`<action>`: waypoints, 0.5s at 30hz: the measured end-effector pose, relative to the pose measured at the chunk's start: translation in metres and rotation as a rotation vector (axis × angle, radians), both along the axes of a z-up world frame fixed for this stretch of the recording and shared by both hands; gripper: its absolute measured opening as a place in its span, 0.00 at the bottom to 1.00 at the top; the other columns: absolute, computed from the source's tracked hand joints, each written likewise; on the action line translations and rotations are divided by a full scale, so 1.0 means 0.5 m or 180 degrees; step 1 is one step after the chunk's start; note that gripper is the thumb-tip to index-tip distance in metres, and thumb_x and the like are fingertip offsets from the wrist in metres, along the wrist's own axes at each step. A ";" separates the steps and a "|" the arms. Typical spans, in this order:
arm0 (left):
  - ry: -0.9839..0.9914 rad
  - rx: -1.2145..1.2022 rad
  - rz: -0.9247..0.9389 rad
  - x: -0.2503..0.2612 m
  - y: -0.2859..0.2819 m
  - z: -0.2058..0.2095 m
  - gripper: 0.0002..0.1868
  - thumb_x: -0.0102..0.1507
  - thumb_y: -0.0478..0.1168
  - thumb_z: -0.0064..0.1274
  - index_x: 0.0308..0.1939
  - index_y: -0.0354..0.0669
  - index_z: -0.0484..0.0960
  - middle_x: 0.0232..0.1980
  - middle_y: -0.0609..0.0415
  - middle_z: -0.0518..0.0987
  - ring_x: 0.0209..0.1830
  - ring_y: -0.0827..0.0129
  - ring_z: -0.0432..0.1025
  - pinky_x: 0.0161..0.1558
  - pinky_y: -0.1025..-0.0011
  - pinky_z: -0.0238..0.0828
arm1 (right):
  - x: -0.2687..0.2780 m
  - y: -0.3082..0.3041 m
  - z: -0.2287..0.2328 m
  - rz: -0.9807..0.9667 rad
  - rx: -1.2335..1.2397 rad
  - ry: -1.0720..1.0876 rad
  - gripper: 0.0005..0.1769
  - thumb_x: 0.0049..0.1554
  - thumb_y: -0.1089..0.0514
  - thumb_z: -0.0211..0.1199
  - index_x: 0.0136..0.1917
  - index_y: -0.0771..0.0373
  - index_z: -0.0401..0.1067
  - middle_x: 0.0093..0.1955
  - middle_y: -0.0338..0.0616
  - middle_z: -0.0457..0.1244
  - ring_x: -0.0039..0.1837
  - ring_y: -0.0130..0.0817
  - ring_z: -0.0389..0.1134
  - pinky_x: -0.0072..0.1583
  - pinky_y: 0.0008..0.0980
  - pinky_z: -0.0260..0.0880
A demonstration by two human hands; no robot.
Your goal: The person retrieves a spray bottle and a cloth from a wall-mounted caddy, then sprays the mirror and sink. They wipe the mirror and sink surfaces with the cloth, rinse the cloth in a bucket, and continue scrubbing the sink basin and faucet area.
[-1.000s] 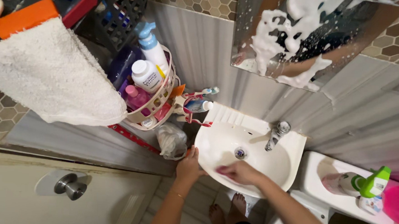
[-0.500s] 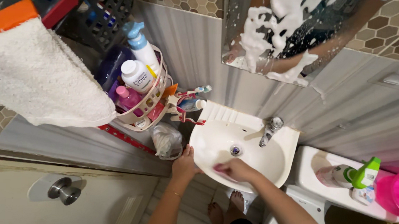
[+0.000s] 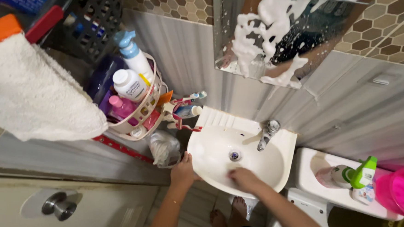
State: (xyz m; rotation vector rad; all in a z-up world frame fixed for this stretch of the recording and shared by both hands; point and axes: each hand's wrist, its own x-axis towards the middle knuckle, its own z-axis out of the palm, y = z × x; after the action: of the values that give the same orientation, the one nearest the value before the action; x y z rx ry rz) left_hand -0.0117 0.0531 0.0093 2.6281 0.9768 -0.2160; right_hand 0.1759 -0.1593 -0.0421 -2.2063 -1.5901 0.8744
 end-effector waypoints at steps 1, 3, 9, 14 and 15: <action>-0.0016 0.0019 -0.0018 -0.003 -0.001 0.003 0.67 0.38 0.62 0.77 0.72 0.36 0.62 0.77 0.46 0.62 0.61 0.55 0.73 0.54 0.60 0.75 | 0.026 -0.026 -0.020 -0.0102 -0.0298 -0.0480 0.14 0.62 0.56 0.56 0.57 0.61 0.77 0.63 0.51 0.66 0.62 0.50 0.68 0.64 0.43 0.68; -0.0108 0.0029 -0.0037 -0.005 -0.001 0.002 0.67 0.37 0.63 0.77 0.72 0.36 0.61 0.77 0.47 0.62 0.62 0.56 0.73 0.54 0.61 0.75 | 0.084 -0.041 -0.042 -0.1295 -0.0896 -0.0472 0.19 0.63 0.54 0.52 0.65 0.63 0.68 0.62 0.56 0.63 0.61 0.51 0.69 0.63 0.43 0.69; -0.0395 -0.0032 -0.0105 -0.015 0.002 -0.013 0.65 0.40 0.61 0.76 0.71 0.32 0.61 0.77 0.43 0.60 0.64 0.54 0.71 0.55 0.61 0.74 | 0.139 0.086 -0.063 -0.0288 0.0907 -0.0917 0.22 0.47 0.68 0.57 0.56 0.56 0.74 0.65 0.50 0.62 0.62 0.51 0.66 0.60 0.43 0.69; -0.0564 -0.0028 -0.0145 -0.024 -0.002 -0.017 0.64 0.40 0.58 0.77 0.70 0.31 0.61 0.76 0.43 0.60 0.64 0.52 0.70 0.55 0.60 0.73 | 0.031 0.164 -0.047 -0.0736 0.1609 -0.0350 0.16 0.49 0.65 0.66 0.51 0.56 0.77 0.56 0.49 0.67 0.57 0.52 0.68 0.59 0.45 0.69; -0.0546 -0.0008 -0.0135 -0.024 -0.002 -0.015 0.64 0.40 0.59 0.76 0.71 0.32 0.61 0.76 0.43 0.60 0.64 0.52 0.71 0.56 0.61 0.73 | 0.024 0.165 -0.041 -0.0493 0.1597 0.0004 0.16 0.50 0.65 0.64 0.53 0.57 0.76 0.56 0.49 0.68 0.57 0.51 0.69 0.59 0.43 0.70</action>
State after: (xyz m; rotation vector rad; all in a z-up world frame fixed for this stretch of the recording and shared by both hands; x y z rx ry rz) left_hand -0.0238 0.0519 0.0016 2.6157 0.8637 -0.0013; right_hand 0.1877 -0.0766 -0.0623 -1.9298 -1.4209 0.3772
